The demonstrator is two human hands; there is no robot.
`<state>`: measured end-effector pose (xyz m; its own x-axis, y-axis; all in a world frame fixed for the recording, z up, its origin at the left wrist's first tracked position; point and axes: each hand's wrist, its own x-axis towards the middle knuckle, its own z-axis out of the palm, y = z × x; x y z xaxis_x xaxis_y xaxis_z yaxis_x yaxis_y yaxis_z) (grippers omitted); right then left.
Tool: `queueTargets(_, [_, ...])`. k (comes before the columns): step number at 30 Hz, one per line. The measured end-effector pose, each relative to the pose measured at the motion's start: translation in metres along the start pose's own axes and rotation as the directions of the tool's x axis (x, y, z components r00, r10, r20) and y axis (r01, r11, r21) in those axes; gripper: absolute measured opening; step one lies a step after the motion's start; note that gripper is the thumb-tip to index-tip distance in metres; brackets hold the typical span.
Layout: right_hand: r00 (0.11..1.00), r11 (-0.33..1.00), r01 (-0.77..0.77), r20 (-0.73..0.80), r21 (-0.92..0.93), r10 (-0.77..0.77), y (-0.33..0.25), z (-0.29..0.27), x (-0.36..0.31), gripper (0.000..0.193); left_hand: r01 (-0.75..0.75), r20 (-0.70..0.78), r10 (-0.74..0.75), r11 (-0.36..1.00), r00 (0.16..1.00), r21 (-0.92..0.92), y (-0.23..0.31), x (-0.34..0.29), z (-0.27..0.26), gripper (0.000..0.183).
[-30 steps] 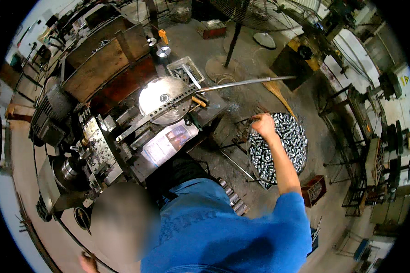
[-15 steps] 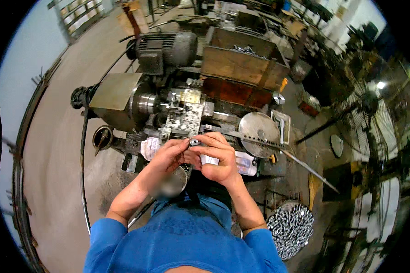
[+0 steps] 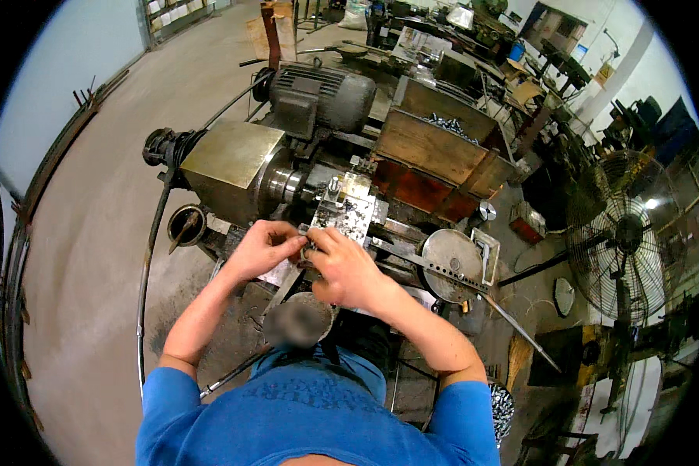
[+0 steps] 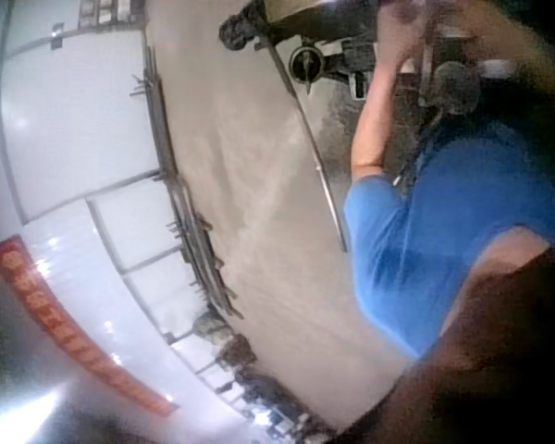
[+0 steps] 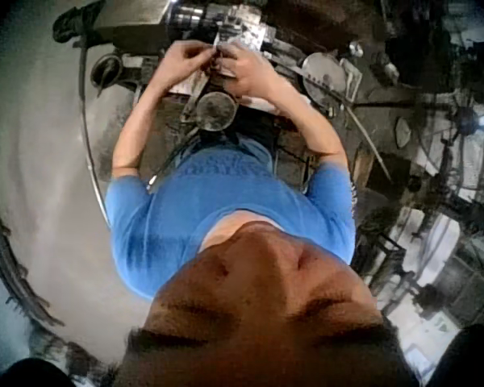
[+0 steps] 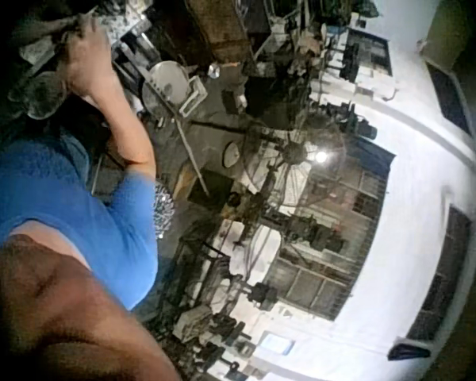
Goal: The person operates a manual metal-working machine. They pull a lever to actuate the machine, rotate the head by hand, and then place the resulting metal coil into a large bin.
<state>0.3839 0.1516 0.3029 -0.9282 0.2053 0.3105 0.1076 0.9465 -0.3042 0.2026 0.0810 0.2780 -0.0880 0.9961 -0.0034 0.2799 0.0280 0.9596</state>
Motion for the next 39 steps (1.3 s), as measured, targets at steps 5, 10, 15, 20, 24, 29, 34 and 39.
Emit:
queueTargets(5, [0.979,0.964,-0.134,0.12,-0.231,0.165,0.048,0.021,0.057,0.03,-0.034,-0.119,0.045,0.995,0.992,0.091,0.008,-0.029,-0.066,0.036])
queueTargets(10, [0.938,0.909,-0.122,0.252,-0.399,0.237,0.085,0.051,0.1,0.023,0.233,-0.462,0.046,0.817,0.886,0.528,-0.018,-0.104,-0.147,0.038])
queueTargets(15, [0.96,0.963,-0.196,0.165,-0.184,0.227,0.099,0.061,0.104,0.022,0.634,-0.667,-0.077,0.41,0.741,0.656,-0.083,-0.207,-0.174,0.038])
queueTargets(20, [0.884,0.899,-0.438,0.174,-0.018,0.435,0.091,0.06,0.121,0.029,0.709,-0.736,-0.26,0.583,0.625,0.396,-0.124,-0.237,-0.143,0.033])
queueTargets(24, [0.814,0.812,-0.579,0.113,0.073,0.57,0.081,0.046,0.129,0.032,0.785,-0.796,-0.114,0.293,0.595,0.545,-0.164,-0.23,-0.154,0.022])
queueTargets(29, [0.809,0.802,-0.587,0.046,0.109,0.586,0.072,0.048,0.139,0.03,0.75,-0.744,0.098,-0.088,0.661,0.656,-0.201,-0.264,-0.294,0.002])
queueTargets(34, [0.831,0.824,-0.556,0.093,0.111,0.549,0.081,0.045,0.132,0.024,0.795,-0.793,-0.117,-0.04,0.598,0.605,-0.201,-0.245,-0.315,0.019])
queueTargets(39, [0.904,0.933,-0.305,-0.25,0.19,0.347,0.078,0.026,0.087,0.018,0.344,-0.78,0.54,0.701,0.317,0.625,-0.184,-0.171,-0.208,0.024])
